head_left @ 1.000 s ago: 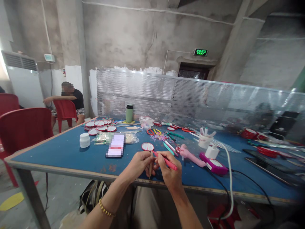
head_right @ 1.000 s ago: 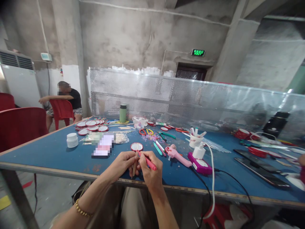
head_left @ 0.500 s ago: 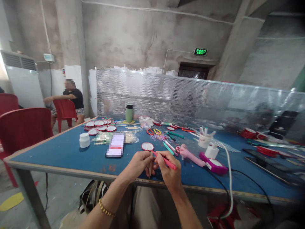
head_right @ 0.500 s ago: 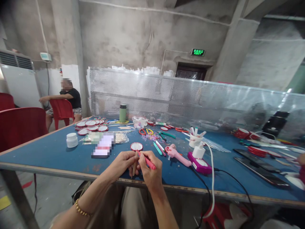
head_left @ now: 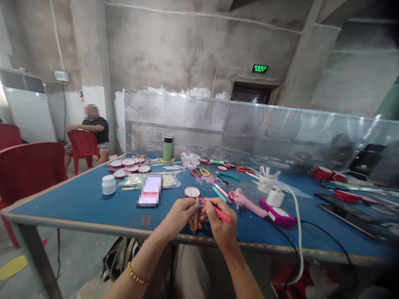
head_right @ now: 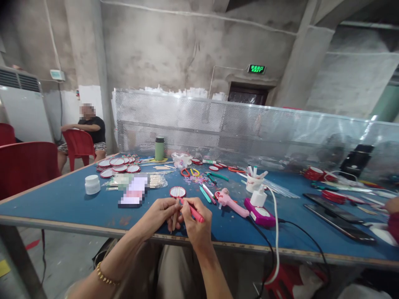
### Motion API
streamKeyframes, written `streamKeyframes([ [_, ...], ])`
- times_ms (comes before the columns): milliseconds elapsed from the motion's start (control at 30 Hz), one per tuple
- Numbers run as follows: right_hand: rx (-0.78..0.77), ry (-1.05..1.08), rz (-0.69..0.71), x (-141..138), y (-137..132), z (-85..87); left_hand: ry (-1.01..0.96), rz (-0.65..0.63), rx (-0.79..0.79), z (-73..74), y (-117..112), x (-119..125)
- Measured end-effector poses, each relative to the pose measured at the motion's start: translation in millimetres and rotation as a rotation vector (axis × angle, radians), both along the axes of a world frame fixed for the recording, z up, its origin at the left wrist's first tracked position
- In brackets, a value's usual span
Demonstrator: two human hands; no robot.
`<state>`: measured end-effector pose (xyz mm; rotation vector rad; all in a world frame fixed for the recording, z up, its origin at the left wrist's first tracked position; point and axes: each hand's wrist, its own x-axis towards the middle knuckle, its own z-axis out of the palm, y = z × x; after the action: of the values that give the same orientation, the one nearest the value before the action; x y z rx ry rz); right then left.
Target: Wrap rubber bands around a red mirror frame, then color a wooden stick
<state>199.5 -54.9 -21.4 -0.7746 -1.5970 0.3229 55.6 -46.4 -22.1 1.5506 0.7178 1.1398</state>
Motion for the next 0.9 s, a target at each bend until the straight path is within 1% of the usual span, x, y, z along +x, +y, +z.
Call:
streamKeyframes([
  [467,-0.011,-0.023,0.015,0.3,0.8,0.0,0.005,0.002,0.003,1.8,-0.4,-0.4],
  [733,-0.020,-0.022,0.021,-0.5,0.1,1.9,-0.005,-0.005,0.011,-2.9,2.6,-0.8],
  [900,0.000,-0.011,0.012,-0.6,1.3,-0.2,-0.003,-0.005,0.008,-2.6,1.9,-0.6],
])
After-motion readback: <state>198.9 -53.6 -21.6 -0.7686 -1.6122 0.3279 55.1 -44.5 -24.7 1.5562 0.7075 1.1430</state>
